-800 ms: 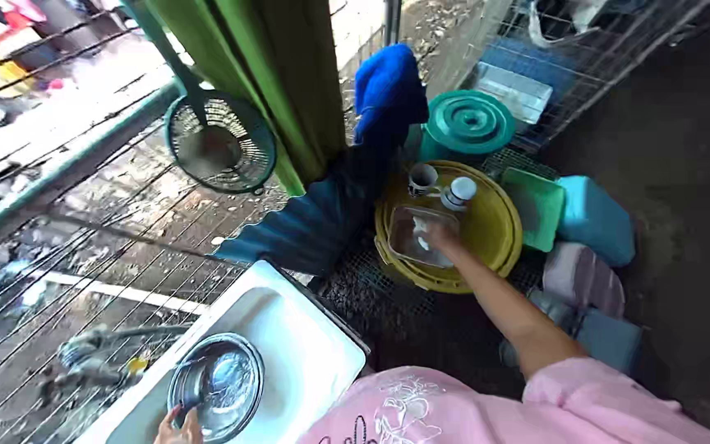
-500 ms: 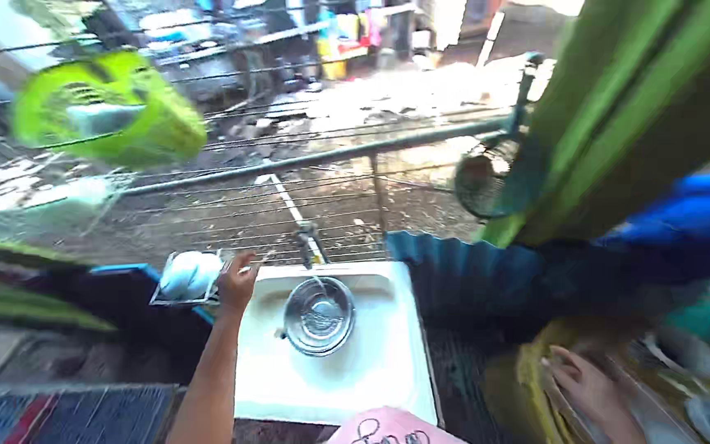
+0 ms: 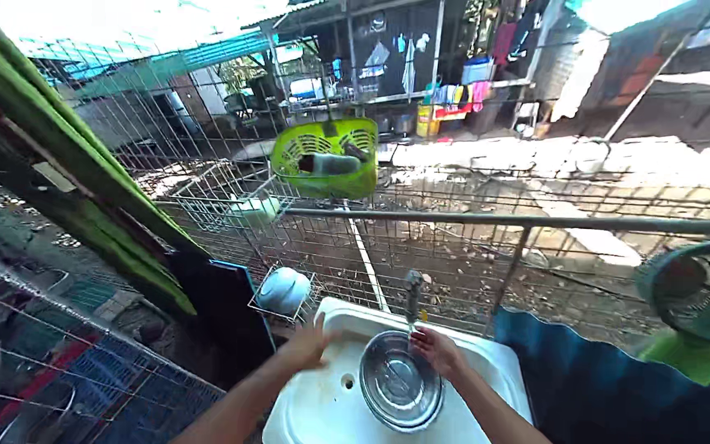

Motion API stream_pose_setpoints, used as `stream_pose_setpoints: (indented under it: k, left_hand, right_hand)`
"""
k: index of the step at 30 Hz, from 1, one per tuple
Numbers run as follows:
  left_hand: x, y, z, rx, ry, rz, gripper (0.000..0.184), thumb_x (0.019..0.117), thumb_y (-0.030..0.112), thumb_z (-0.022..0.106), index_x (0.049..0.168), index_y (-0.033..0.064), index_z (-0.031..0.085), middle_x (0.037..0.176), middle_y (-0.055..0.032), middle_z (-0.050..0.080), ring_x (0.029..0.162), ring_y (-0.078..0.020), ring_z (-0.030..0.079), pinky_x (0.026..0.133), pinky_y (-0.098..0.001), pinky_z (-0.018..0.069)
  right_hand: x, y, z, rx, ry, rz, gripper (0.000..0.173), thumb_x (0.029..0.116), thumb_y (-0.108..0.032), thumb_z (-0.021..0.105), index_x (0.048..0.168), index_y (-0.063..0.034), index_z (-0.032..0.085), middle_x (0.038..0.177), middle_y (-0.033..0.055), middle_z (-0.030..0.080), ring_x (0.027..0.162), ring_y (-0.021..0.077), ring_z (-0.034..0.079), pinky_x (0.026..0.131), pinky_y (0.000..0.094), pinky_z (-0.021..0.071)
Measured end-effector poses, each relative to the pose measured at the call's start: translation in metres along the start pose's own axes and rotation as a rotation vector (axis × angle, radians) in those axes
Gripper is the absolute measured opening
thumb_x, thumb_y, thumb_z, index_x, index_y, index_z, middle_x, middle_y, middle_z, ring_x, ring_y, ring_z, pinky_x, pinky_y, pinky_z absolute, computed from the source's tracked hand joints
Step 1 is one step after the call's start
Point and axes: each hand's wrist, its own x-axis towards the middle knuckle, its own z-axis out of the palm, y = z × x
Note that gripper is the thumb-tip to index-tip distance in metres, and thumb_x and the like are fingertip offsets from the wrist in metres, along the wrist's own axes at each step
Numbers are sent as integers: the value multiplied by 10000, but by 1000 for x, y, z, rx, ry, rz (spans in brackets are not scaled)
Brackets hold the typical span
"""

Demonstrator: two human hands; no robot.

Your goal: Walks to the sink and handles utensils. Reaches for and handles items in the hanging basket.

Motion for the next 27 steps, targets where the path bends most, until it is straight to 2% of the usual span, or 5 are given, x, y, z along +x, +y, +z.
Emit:
stream_pose_setpoints:
  k: [4,7,12,19,27]
  left_hand:
    - [-12,-15,-62,179,-75,119,447,989,220,682,1404,68,609,1345,-231,629,1232,-396,619,1071,-581,458]
    - [-52,21,-163,242,338,326,354,971,162,685,1304,43,677,1247,-192,689,1172,-339,659,1044,-523,498]
    - [-57,78,-293,308,820,646,201,952,74,643,1117,-11,722,997,-134,737,887,-192,717,851,-387,590]
    - [28,129,-354,577,389,484,300,937,54,711,1231,-5,703,1121,-209,719,1058,-345,685,986,-524,495]
    - [47,138,-352,713,168,373,280,994,76,646,1269,60,691,1102,-174,717,1044,-323,682,960,-504,506]
  right_hand:
    - [37,-5,34,177,69,14,191,1056,-12,380,1188,44,505,865,109,613,699,151,637,638,295,568]
    - [42,2,32,144,-44,-40,288,1071,-59,281,1109,-38,565,588,-50,496,439,6,445,424,160,408]
    - [49,6,33,-188,63,-100,184,1062,-41,432,900,-76,509,552,-55,419,423,21,357,418,181,333]
    - [25,3,16,-845,-36,-15,268,988,-1,611,1241,85,590,1120,223,655,943,270,632,844,459,524]
    - [-15,-9,-12,-839,-26,0,267,1029,-57,576,1252,86,599,1145,243,653,975,279,638,877,466,514]
